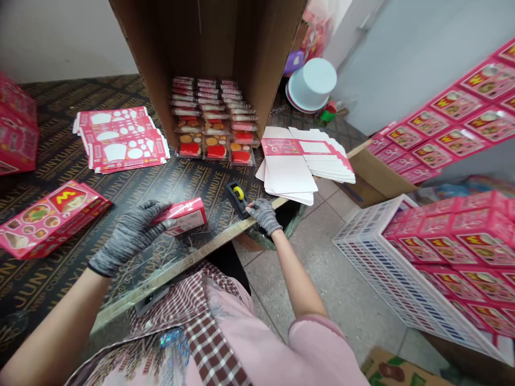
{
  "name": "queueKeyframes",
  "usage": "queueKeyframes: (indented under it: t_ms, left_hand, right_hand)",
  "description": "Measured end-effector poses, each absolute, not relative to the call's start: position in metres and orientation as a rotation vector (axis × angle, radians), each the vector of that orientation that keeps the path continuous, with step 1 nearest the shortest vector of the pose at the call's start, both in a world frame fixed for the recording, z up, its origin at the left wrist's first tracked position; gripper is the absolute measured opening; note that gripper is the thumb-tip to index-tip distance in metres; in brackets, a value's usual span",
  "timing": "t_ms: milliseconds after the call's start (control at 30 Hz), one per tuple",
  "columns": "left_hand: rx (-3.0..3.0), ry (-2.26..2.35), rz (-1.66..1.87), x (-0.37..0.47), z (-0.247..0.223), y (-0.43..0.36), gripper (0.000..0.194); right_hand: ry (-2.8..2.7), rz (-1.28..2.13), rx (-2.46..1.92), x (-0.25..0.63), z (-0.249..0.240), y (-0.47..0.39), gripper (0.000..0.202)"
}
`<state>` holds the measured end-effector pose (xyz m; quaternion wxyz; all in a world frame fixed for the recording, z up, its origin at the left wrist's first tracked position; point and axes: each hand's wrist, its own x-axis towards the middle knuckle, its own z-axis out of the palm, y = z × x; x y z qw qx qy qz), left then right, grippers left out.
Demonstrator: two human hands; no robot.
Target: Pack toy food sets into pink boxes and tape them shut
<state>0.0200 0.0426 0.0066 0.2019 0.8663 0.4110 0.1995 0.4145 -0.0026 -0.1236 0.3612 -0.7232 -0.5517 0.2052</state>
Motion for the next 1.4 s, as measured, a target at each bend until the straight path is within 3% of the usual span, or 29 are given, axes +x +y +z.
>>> queueKeyframes:
  t_ms: [233, 500, 667, 867, 933, 1000, 1133, 1267, 1400]
  left_hand:
    - [2.469, 1.153, 0.583, 0.023, 0.006, 0.055, 0.029]
    - [2.709, 1.016, 0.893, 0.039, -0.013, 0.047, 0.047]
    - [2.777, 1.048, 0.954, 0.043, -0.021, 0.039, 0.048]
    - [2.801, 1.04, 0.921, 0.042, -0.022, 0.032, 0.051]
    - [2.774, 1.008, 0.895, 0.039, -0.019, 0.031, 0.056]
    - [2.72, 0.973, 0.924, 0.036, -0.018, 0.031, 0.059]
    - [2.605, 0.941, 1.101, 0.031, -0.023, 0.034, 0.046]
    - [2.55, 0.896, 1.137, 0.03, -0.03, 0.04, 0.032]
    - [2.487, 0.836, 1.1, 0.031, -0.026, 0.04, 0.031]
  right_hand:
    - [-1.315, 0.548, -1.828, 0.405, -0.128, 0.012, 0.011]
    - [-0.896, 0.637, -1.736, 0.395, -0.133, -0.018, 0.033]
    - [-0.819, 0.611, -1.77, 0.389, -0.139, -0.033, 0.022]
    - [-0.73, 0.468, -1.733, 0.36, -0.114, -0.041, 0.028]
    - [-0.749, 0.632, -1.614, 0.335, -0.086, -0.046, 0.032]
    - [-0.794, 1.016, -1.392, 0.302, -0.052, -0.049, 0.04]
    - [-0.818, 1.607, -0.97, 0.24, -0.005, -0.042, 0.046]
    - [-0.701, 1.736, -0.847, 0.216, -0.002, -0.029, 0.041]
    - [-0.618, 1.768, -0.833, 0.216, -0.011, -0.024, 0.036]
